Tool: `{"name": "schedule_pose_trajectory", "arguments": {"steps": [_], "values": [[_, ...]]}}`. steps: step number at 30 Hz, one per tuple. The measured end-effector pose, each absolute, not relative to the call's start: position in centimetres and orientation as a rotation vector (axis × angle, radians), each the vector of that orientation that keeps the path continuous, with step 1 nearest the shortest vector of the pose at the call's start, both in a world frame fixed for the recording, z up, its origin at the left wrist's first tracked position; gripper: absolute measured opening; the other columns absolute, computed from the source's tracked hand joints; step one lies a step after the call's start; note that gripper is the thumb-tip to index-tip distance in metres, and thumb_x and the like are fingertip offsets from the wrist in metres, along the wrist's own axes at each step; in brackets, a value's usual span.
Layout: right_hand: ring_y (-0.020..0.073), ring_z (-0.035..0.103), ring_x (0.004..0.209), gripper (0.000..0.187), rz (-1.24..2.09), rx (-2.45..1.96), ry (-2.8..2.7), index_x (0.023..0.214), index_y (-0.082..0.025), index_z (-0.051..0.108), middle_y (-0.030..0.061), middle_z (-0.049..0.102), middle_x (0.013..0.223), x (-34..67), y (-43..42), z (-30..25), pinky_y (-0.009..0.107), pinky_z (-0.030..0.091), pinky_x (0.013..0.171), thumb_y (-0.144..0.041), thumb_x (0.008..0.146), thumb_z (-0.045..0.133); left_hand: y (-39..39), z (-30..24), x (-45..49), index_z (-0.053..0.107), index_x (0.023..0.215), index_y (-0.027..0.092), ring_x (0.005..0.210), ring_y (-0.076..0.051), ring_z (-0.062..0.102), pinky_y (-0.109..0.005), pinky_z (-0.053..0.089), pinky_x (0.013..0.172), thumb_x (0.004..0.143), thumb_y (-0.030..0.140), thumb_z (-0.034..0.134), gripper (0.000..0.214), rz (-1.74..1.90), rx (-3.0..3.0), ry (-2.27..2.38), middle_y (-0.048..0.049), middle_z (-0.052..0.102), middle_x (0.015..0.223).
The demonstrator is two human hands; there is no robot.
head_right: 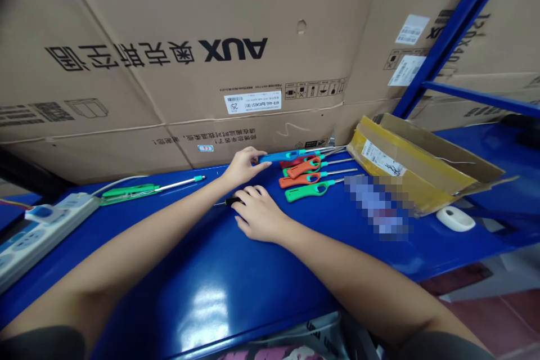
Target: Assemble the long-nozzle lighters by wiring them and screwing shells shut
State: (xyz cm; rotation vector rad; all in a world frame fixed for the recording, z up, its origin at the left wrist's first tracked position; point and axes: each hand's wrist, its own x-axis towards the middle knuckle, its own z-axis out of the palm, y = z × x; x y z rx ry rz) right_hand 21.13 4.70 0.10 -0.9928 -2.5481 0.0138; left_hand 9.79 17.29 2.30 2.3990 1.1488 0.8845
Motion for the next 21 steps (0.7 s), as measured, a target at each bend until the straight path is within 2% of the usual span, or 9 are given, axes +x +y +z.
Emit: {"name": "schedule_pose_trajectory", "arguments": {"steps": [3,4,7,11,13,17,19,21], "values": [[0.0295,0.051,0.122,0.034,-0.004,-1.072,-2.533,0.123,-0.016,0.067,0.0146,0.062,0.128,21.3,4.8,0.1,0.048,0.039,0.108,-0.027,0.094,0.057,18.6,2.0,12.3,0.06,0.126,0.016,0.107,-0.023,0.065,-0.044,0.057,0.091,0.098,0.036,0.062,0.034,0.736,2.451,1.118,-0.0105,0.062,0.125],[0.0297,0.051,0.123,0.035,-0.007,-1.1,-2.526,0.125,-0.015,0.067,0.0153,0.061,0.13,21.3,4.8,0.1,0.048,0.04,0.108,-0.027,0.094,0.056,18.9,1.8,13.1,0.059,0.128,0.016,0.109,-0.024,0.064,-0.045,0.057,0.091,0.098,0.036,0.062,0.036,0.701,2.46,1.111,-0.011,0.061,0.128],[0.0306,0.051,0.125,0.041,0.001,-1.173,-2.52,0.133,-0.014,0.062,0.017,0.057,0.137,21.4,4.7,-0.1,0.048,0.042,0.108,-0.029,0.095,0.055,19.7,1.5,15.3,0.059,0.128,0.016,0.109,-0.024,0.064,-0.045,0.057,0.092,0.098,0.036,0.062,0.035,0.601,2.481,1.089,-0.0109,0.061,0.128],[0.0329,0.043,0.137,0.05,0.024,-1.25,-2.517,0.141,-0.015,0.056,0.0175,0.05,0.148,21.9,5.2,-0.2,0.052,0.036,0.114,-0.037,0.097,0.054,20.2,1.5,16.6,0.059,0.127,0.016,0.109,-0.024,0.064,-0.045,0.057,0.091,0.098,0.036,0.061,0.034,0.539,2.505,1.047,-0.0106,0.061,0.128],[0.0332,0.043,0.137,0.049,0.03,-1.305,-2.498,0.141,-0.016,0.056,0.0169,0.05,0.148,22.3,5.7,-0.3,0.053,0.036,0.115,-0.039,0.097,0.053,19.9,1.8,16.1,0.059,0.127,0.016,0.108,-0.024,0.064,-0.045,0.057,0.092,0.098,0.036,0.061,0.036,0.551,2.524,1.034,-0.0109,0.062,0.127],[0.0384,0.04,0.14,0.053,0.026,-1.473,-2.405,0.144,-0.011,0.053,0.023,0.048,0.15,23.1,6.8,-0.6,0.062,0.031,0.115,-0.039,0.099,0.05,18.4,2.8,12.2,0.063,0.13,0.013,0.11,-0.025,0.065,-0.037,0.052,0.1,0.096,0.042,0.062,0.045,0.6,2.595,1.077,-0.0122,0.065,0.122],[0.0394,0.035,0.145,0.055,0.023,-1.53,-2.371,0.145,-0.009,0.05,0.0249,0.041,0.155,23.5,7.2,-0.8,0.065,0.028,0.116,-0.039,0.099,0.049,17.4,3.4,8.7,0.063,0.132,0.017,0.115,-0.025,0.063,-0.036,0.049,0.103,0.095,0.038,0.061,0.043,0.6,2.647,1.128,-0.0111,0.064,0.125],[0.0392,0.031,0.148,0.055,0.016,-1.552,-2.359,0.143,-0.008,0.052,0.0256,0.036,0.159,23.7,7.4,-0.9,0.065,0.027,0.117,-0.04,0.099,0.049,16.3,3.9,4.2,0.062,0.132,0.018,0.123,-0.027,0.057,-0.04,0.044,0.109,0.092,0.029,0.057,0.042,0.585,2.694,1.233,-0.011,0.062,0.13]]}}
